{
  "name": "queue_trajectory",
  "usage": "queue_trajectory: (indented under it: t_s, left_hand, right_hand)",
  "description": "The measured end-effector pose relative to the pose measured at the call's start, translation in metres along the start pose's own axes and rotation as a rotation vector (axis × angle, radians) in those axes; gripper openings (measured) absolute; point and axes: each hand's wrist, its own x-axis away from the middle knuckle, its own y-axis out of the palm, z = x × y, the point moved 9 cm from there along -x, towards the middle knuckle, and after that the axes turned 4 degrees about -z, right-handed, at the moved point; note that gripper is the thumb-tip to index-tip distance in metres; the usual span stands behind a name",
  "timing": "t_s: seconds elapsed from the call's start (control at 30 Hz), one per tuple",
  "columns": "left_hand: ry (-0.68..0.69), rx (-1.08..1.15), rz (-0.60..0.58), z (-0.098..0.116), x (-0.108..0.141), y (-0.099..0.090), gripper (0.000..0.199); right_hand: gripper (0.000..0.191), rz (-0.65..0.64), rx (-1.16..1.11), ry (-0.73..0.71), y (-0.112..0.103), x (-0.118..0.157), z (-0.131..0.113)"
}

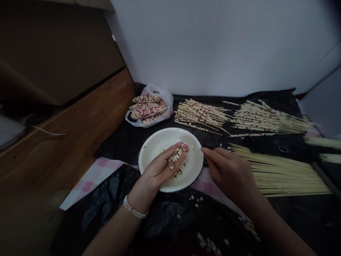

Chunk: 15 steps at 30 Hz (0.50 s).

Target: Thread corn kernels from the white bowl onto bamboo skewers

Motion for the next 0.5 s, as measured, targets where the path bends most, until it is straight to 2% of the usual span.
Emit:
queue_trajectory:
  t_s: [0.1, 0.23, 0.33, 0.4, 0.5]
  left_hand:
    - [-0.062, 0.02, -0.068, -0.006, -0.001, 0.008, 0.026]
    - [-0.062, 0.036, -0.153, -0.005, -0.001, 0.013, 0.042]
    - [-0.042, -0.001, -0.171, -0.003, 0.0, 0.013, 0.055]
    - [-0.006, -0.058, -0.157, -0.001, 0.001, 0.013, 0.051]
    - [0.049, -0.132, -0.101, 0.003, 0.003, 0.011, 0.034]
  right_hand:
    - [0.026, -0.012, -0.024, 0.018, 0.0, -0.001, 0.006]
    - [0.027, -0.02, -0.044, 0.023, 0.001, -0.001, 0.008]
    - [0.027, -0.018, -0.043, 0.024, 0.002, 0.0, 0.007]
    - [0.026, -0.018, -0.04, 0.019, 0.002, -0.001, 0.006]
    - [0.026, -0.015, -0.033, 0.019, 0.003, -0.001, 0.004]
